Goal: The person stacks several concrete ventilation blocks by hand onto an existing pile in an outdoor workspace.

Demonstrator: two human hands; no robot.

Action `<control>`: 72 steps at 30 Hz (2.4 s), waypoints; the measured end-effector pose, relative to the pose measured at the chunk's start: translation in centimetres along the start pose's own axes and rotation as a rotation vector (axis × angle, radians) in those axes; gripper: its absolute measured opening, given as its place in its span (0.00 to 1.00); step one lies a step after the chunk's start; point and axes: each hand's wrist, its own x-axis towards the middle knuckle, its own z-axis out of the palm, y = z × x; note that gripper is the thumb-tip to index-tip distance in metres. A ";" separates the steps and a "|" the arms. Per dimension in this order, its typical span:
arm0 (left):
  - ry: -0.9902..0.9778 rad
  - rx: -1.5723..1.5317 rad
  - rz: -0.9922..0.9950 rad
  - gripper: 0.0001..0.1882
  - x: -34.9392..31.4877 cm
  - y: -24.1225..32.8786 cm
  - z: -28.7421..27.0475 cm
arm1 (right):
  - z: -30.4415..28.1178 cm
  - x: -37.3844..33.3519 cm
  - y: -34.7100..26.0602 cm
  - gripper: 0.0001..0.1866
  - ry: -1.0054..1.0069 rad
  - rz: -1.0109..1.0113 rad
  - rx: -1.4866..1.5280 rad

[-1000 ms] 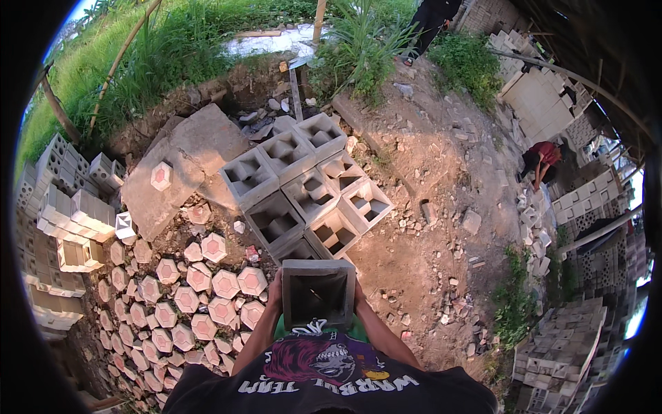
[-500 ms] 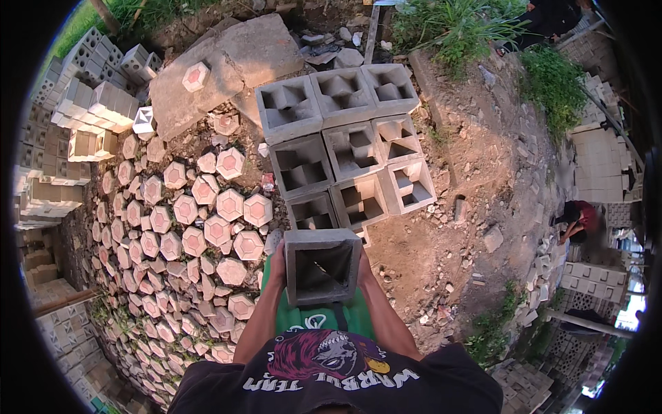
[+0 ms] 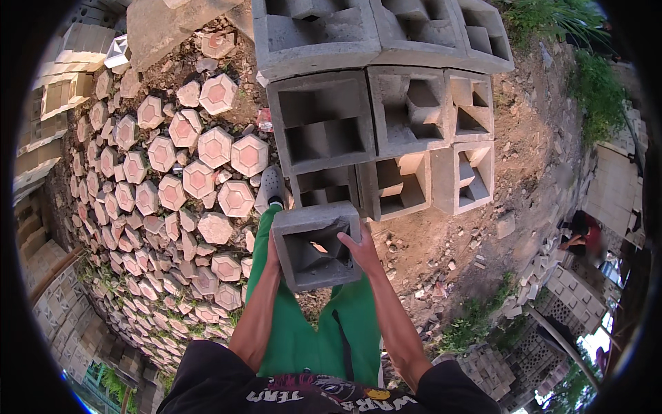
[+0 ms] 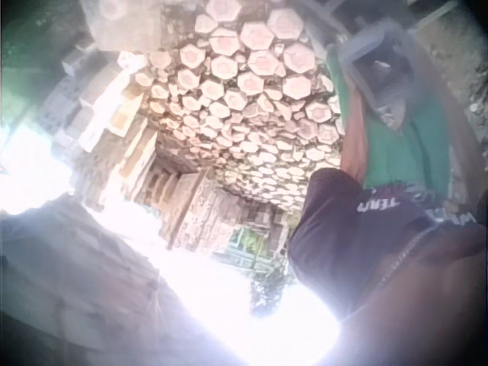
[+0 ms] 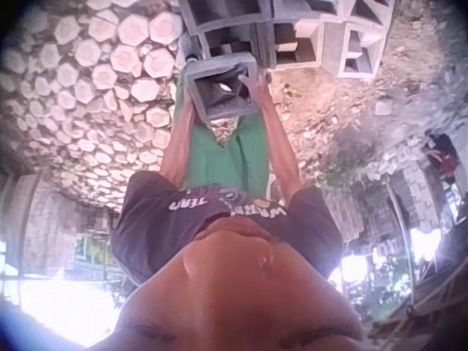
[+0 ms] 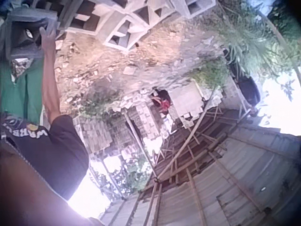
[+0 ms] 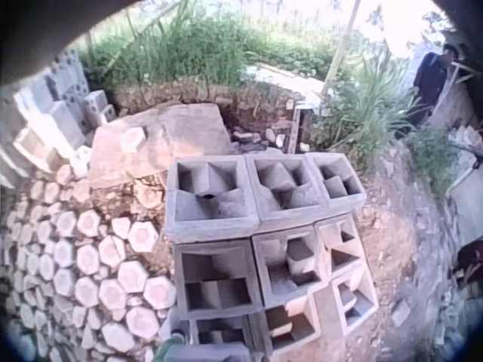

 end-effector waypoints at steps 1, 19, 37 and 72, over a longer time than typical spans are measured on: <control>0.005 0.014 0.050 0.31 1.8 -0.2 -1.2 | 0.6 1.3 -0.5 0.39 0.017 -0.045 -0.043; -0.099 0.036 0.003 0.32 10.9 1.6 0.3 | 0.6 9.8 0.9 0.25 0.201 -0.139 -0.192; -0.068 0.099 -0.001 0.33 10.3 2.4 2.9 | 5.6 5.7 11.6 0.39 0.417 0.454 1.628; -0.005 0.308 -0.011 0.32 2.9 3.4 9.4 | 7.4 -0.2 0.9 0.42 0.389 0.451 1.394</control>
